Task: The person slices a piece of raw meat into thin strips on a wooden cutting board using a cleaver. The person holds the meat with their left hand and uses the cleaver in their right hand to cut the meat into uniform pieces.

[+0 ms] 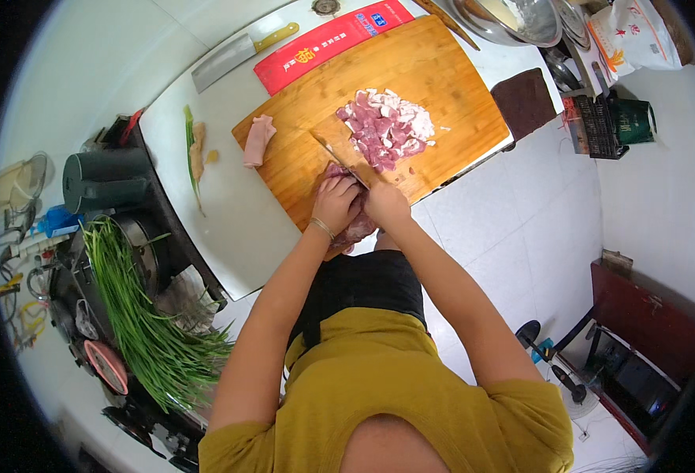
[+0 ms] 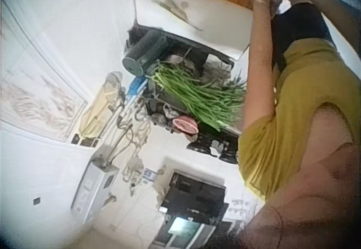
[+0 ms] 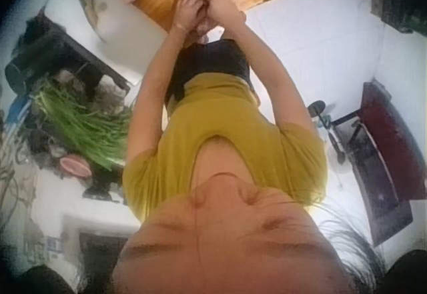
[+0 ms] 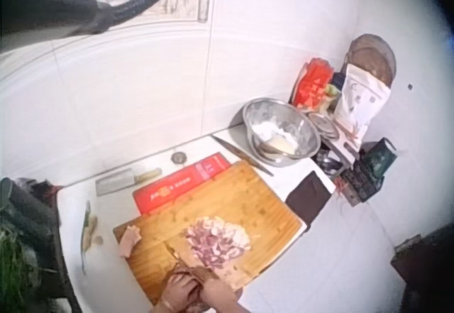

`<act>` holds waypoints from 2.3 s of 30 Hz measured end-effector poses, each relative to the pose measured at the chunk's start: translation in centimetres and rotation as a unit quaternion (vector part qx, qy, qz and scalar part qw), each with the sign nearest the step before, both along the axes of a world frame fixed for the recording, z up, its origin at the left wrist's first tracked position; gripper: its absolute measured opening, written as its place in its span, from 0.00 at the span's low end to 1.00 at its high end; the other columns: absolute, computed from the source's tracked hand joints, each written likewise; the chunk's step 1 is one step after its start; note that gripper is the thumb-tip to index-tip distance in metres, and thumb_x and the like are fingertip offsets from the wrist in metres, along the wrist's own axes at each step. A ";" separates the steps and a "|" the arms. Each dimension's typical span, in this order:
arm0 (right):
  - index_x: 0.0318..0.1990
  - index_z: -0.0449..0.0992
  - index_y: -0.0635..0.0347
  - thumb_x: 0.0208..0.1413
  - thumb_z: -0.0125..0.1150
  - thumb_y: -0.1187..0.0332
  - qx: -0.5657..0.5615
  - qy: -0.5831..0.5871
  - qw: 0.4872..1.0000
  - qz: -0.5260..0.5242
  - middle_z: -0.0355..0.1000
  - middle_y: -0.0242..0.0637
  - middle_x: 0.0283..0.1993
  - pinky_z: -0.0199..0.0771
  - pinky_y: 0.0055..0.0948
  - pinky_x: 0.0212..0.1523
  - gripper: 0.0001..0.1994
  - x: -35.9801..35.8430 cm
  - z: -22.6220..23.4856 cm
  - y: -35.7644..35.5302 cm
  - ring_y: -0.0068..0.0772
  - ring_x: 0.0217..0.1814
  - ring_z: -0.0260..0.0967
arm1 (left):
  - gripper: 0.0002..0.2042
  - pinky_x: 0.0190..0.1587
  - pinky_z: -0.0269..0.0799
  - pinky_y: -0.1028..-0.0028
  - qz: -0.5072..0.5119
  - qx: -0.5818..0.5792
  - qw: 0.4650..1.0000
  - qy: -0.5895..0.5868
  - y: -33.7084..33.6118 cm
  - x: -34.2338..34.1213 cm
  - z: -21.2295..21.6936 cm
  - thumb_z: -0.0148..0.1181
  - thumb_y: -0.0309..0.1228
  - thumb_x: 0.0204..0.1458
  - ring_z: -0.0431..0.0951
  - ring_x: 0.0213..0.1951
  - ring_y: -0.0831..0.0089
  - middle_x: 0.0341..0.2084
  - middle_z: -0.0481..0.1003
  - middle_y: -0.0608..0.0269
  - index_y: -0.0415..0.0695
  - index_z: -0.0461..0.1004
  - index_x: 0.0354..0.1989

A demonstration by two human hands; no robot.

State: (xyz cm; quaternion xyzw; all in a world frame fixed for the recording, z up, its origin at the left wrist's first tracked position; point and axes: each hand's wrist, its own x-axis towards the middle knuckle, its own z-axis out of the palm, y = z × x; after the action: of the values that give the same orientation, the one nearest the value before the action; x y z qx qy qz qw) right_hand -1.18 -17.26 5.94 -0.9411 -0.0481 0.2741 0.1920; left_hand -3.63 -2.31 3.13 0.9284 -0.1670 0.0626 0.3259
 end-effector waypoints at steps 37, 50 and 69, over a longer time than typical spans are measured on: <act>0.35 0.74 0.65 0.49 0.54 0.68 -0.006 0.007 0.999 0.038 0.74 0.56 0.35 0.74 0.49 0.40 0.10 4.3 0.4 1.9 0.56 0.39 0.73 | 0.12 0.51 0.61 0.63 -0.022 0.001 0.999 0.037 0.7 -0.4 -0.3 0.60 0.30 0.38 0.69 0.44 0.61 0.38 0.71 0.62 0.45 0.74 0.34; 0.42 0.70 0.61 0.49 0.53 0.67 -0.004 -0.036 0.992 0.123 0.74 0.50 0.26 0.75 0.48 0.32 0.13 1.7 2.9 -1.2 0.52 0.30 0.75 | 0.17 0.53 0.65 0.60 0.090 0.020 0.996 -0.012 1.6 -1.4 -0.5 0.62 0.29 0.38 0.66 0.50 0.53 0.45 0.70 0.55 0.42 0.73 0.41; 0.40 0.70 0.64 0.51 0.52 0.65 -0.038 -0.002 0.995 0.095 0.74 0.52 0.28 0.75 0.47 0.31 0.13 0.3 2.7 -1.5 0.53 0.34 0.75 | 0.26 0.58 0.61 0.59 0.079 0.014 0.996 0.040 1.8 -0.4 -1.4 0.64 0.32 0.34 0.63 0.53 0.49 0.49 0.68 0.52 0.40 0.71 0.47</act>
State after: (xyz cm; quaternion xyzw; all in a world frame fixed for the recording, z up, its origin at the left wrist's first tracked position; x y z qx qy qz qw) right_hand -0.86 -18.74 8.60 -0.9395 -0.1273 0.2908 0.1289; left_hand -4.05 -0.48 1.73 0.9449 -0.0807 0.0488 0.3134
